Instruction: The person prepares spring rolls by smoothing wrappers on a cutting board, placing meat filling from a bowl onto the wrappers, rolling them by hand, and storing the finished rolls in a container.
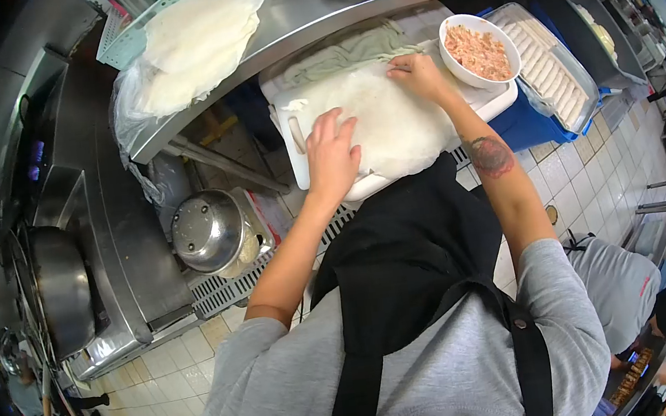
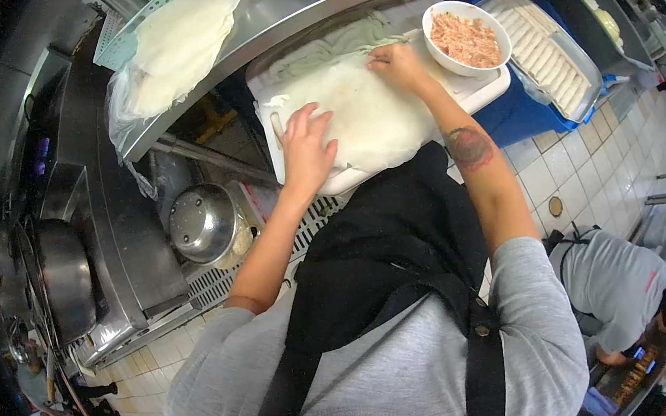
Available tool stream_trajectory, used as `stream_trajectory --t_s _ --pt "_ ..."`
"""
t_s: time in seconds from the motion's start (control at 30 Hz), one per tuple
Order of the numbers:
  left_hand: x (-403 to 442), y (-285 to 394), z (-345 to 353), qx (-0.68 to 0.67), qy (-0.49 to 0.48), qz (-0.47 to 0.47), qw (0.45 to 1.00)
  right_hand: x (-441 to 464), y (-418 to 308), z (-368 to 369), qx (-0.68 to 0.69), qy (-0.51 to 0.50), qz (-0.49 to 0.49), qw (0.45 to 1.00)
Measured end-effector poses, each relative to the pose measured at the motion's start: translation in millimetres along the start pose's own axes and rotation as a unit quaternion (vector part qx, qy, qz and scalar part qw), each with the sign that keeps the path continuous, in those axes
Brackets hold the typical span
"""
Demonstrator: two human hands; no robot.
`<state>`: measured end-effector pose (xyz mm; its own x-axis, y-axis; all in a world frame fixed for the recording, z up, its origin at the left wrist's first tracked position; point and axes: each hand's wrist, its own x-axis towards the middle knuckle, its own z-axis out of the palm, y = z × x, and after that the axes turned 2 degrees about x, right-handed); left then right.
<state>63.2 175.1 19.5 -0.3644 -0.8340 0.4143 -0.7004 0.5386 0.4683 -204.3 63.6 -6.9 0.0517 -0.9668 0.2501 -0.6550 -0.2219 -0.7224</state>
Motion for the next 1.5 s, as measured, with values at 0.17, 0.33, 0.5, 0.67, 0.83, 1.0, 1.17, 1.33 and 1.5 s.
stream_trajectory --t_s 0.17,0.33,0.5,0.67,0.83,1.0,1.17,1.33,1.5 --pt "23.3 -13.9 10.6 0.004 -0.160 0.144 0.976 9.8 2.7 -2.4 -0.021 0.000 -0.035 0.999" --pt "21.6 -23.0 30.2 0.089 -0.208 0.127 0.966 -7.5 -27.0 -28.0 -0.114 0.149 -0.101 0.977" --pt "22.1 -11.0 33.7 0.142 -0.225 0.086 0.960 -12.7 -102.7 -65.6 -0.075 0.287 -0.225 0.928" --pt "21.0 6.2 28.9 0.152 -0.247 0.084 0.953 24.3 -159.9 -87.5 -0.116 0.284 -0.306 0.901" --pt "44.1 -11.5 32.4 0.127 -0.216 0.076 0.965 69.7 -155.8 -89.1 -0.258 0.099 -0.318 0.907" --pt "48.1 -34.3 33.8 0.159 -0.192 0.047 0.967 82.1 -159.9 -86.4 -0.268 0.028 -0.233 0.934" --pt "35.9 -31.9 29.8 0.183 -0.153 0.014 0.971 93.6 -165.8 -83.2 -0.321 0.020 -0.190 0.927" --pt "29.7 -29.9 27.5 0.206 -0.099 0.016 0.973 102.7 -156.1 -85.0 -0.341 0.024 -0.186 0.921" --pt "25.9 -40.4 9.3 0.146 -0.126 0.116 0.974 65.4 -165.7 -78.7 -0.192 0.236 -0.315 0.899"
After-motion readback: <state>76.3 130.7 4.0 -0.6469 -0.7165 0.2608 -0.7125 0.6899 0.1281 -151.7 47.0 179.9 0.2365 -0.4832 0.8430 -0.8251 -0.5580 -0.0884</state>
